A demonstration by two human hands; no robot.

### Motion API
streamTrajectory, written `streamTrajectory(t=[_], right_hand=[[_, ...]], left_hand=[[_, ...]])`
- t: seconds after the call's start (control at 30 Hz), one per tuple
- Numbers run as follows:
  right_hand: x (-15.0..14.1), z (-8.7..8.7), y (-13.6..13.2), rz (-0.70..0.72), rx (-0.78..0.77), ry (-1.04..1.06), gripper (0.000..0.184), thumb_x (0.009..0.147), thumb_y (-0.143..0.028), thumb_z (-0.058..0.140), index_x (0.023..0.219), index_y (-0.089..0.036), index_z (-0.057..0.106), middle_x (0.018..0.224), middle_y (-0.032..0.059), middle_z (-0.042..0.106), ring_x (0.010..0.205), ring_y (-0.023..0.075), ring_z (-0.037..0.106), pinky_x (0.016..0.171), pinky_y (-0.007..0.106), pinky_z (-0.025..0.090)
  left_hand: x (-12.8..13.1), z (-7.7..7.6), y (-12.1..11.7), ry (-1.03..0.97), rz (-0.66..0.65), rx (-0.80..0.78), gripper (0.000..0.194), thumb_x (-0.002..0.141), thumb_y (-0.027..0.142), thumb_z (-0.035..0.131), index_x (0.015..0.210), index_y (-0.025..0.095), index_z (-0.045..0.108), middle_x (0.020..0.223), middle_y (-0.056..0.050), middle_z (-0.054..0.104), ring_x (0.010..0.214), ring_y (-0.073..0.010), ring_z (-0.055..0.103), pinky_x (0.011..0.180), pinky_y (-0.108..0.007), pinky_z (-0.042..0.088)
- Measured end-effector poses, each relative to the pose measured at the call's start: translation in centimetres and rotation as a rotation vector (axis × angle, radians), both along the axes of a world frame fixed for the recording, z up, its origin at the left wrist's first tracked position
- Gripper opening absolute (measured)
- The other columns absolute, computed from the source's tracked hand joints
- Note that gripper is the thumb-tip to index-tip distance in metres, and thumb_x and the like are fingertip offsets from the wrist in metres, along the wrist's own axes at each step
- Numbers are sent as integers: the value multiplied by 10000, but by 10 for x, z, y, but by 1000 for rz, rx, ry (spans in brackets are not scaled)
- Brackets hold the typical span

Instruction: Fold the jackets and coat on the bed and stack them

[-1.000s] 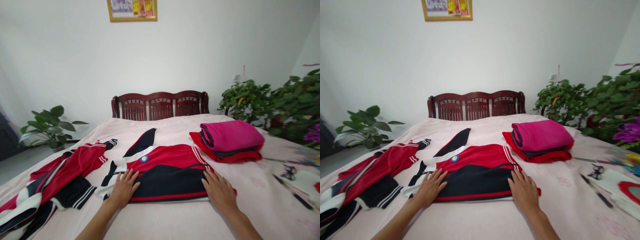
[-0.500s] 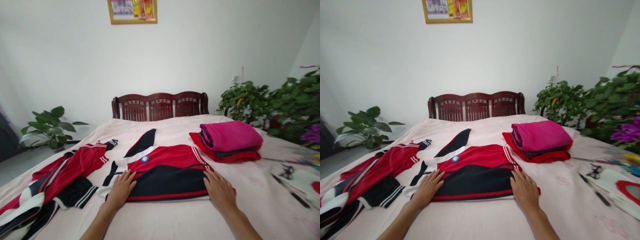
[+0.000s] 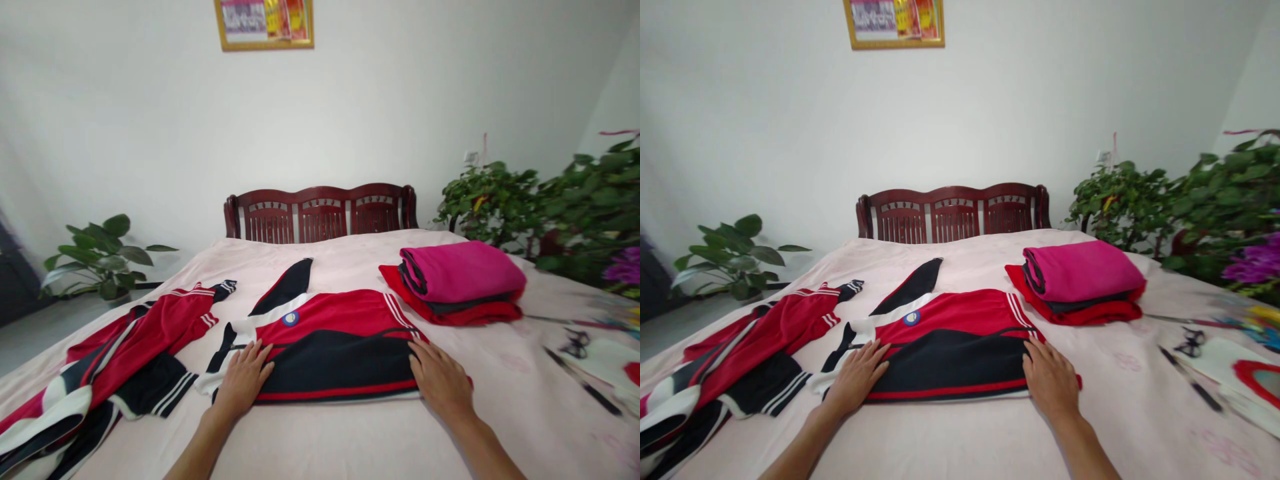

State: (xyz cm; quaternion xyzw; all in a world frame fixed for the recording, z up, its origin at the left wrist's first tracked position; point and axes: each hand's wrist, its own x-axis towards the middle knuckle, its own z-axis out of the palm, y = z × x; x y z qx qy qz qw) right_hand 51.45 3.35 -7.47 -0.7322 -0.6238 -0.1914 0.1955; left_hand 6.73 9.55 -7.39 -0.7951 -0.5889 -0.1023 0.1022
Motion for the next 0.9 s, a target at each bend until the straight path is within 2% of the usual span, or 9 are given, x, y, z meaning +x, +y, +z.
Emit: streamTrajectory(t=[0.9], right_hand=[[1, 3, 0, 11, 0, 39, 409, 941, -278, 392, 1241, -232, 667, 1348, 47, 641, 1201, 236, 590, 996, 418, 459]], left_hand=[[2, 5, -4, -17, 6, -19, 496, 997, 444, 377, 1456, 291, 486, 1529, -74, 476, 1428, -289, 401, 1139, -502, 347]])
